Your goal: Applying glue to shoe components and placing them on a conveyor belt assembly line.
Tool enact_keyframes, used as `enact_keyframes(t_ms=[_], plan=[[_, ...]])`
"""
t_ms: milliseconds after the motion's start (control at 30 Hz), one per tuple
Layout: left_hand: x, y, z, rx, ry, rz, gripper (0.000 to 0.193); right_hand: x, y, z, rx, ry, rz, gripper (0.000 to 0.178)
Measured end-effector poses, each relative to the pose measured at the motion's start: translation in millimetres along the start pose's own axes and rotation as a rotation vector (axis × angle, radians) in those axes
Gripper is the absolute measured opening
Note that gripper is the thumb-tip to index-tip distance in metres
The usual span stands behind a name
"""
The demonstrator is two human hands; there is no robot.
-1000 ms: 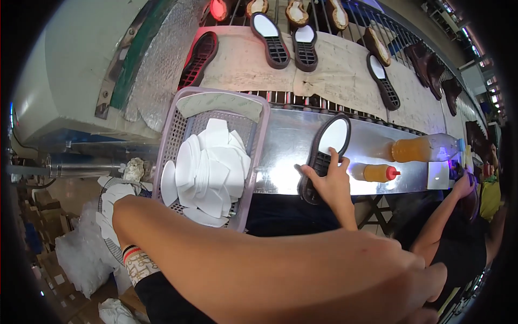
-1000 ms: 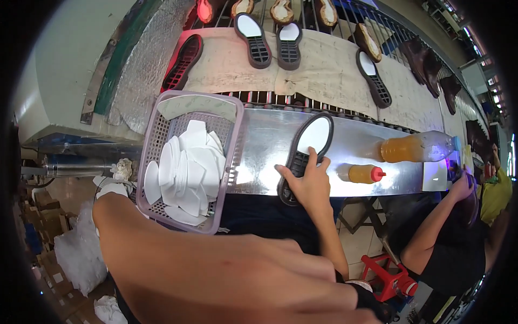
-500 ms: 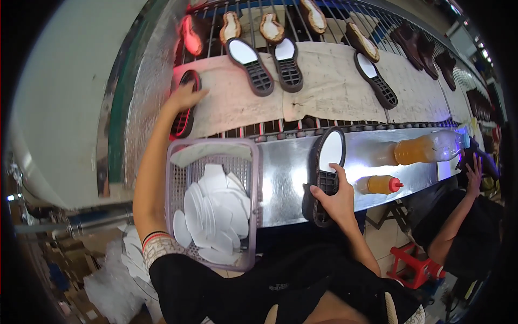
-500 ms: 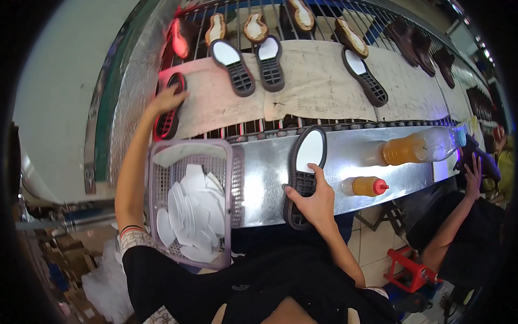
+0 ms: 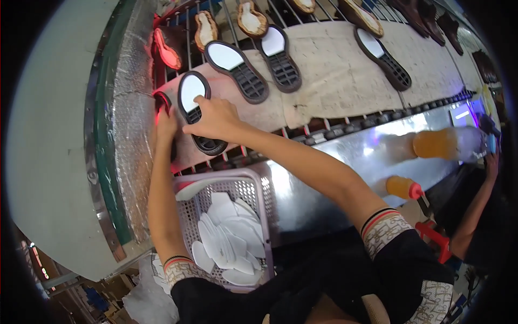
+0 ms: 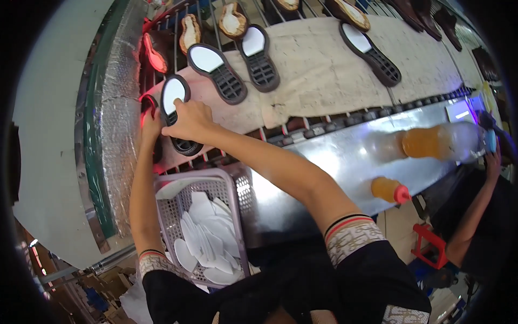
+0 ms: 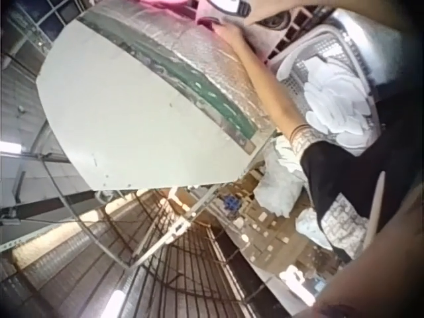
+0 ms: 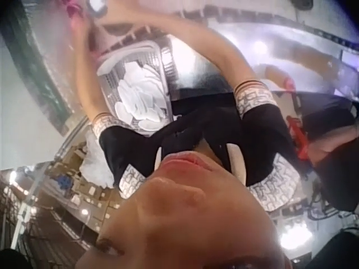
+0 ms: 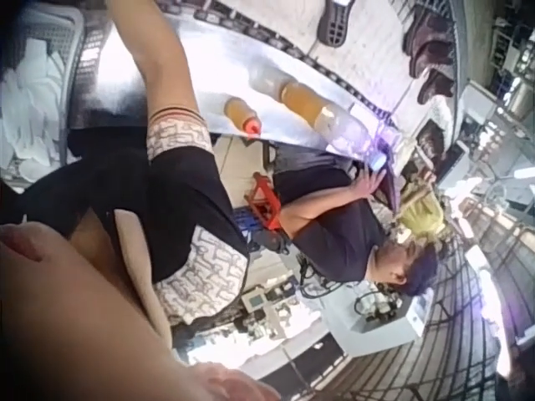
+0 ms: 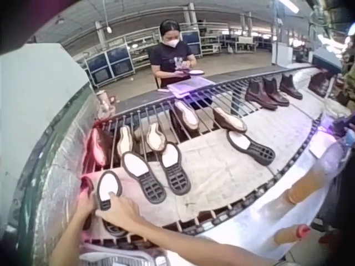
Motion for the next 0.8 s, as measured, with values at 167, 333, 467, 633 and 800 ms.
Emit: enact_keyframes(t_ms=[167,333,467,633,800], plan=[[-51.7,41.8,-7.4,0.744,0.265,0.319,0.065,-37.3,23.4,-78.1,0.166,0.008,-0.010,0.075],[-128.6,50.9,-30.9,0.810,0.105,0.554,0.099,-29.0,26.5,-85.3,0.297,0.103,0.024,0.073],[-177.2,14.8,-40.0,0.600,0.296,0.529,0.105,-28.5,14.8,-98.7,0.265,0.041,0.047,0.075],[-177.9,56.8,-40.6,0.365,-0.086,0.394,0.091,-39.3,22.5,-97.7,0.263,0.058,0.033,0.075],[-125.0,94.5,-14.5,-0.067,0.164,0.352,0.106,-77.9,20.7,-93.5,0.250,0.037,-0.011,0.071]])
Point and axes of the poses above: each hand's wrist, its own x-axis away from the middle knuckle, its own z-axis out of the back of the hand, y = z × x, the point moved 5 cm from there along -x, towards the middle knuckle, and after that the axes turned 8 degrees about y, right-handed, at the moved point
